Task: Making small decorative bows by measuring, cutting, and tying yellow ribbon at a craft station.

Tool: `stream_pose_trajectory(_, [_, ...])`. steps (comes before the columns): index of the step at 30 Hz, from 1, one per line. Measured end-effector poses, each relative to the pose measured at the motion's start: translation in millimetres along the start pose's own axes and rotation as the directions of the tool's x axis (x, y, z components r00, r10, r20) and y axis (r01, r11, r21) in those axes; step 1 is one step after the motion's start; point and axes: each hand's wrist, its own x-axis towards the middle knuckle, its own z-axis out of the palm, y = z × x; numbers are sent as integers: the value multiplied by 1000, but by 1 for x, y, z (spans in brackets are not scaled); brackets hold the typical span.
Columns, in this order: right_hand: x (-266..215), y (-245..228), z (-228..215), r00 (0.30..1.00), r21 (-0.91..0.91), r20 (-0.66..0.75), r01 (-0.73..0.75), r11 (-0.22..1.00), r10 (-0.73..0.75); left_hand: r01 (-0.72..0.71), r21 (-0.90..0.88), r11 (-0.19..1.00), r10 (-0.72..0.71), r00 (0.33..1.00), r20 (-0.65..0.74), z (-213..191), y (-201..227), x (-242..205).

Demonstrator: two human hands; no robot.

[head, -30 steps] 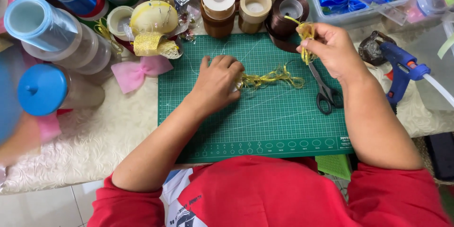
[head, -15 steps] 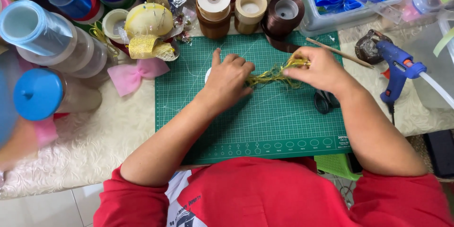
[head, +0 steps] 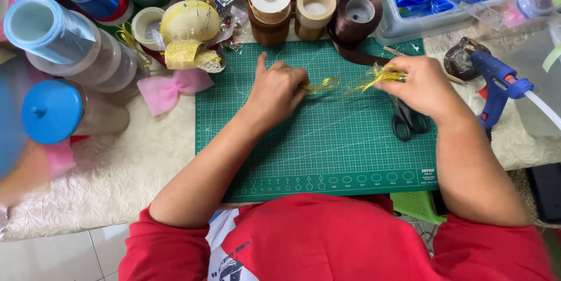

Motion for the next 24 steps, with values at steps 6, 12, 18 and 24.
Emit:
stream_pose_trajectory(6, [2,39,-17,998,873,61,-53,484,-1,40,-225,974,-32,999,41,-9,4,6])
stream_pose_trajectory(12, [2,-39,5,964,850,127,16,527,-235,42,-416,908,-49,999,-8,-21,4,10])
stream_pose_trajectory(18, [15,-73,38,969,808,16,133,574,-247,76,-675,734,-53,997,55,-53,23,15])
stream_pose_trajectory(24, [37,-53,31,998,877,-51,57,477,-26,292,-944,154,-196,945,260,-48,9,15])
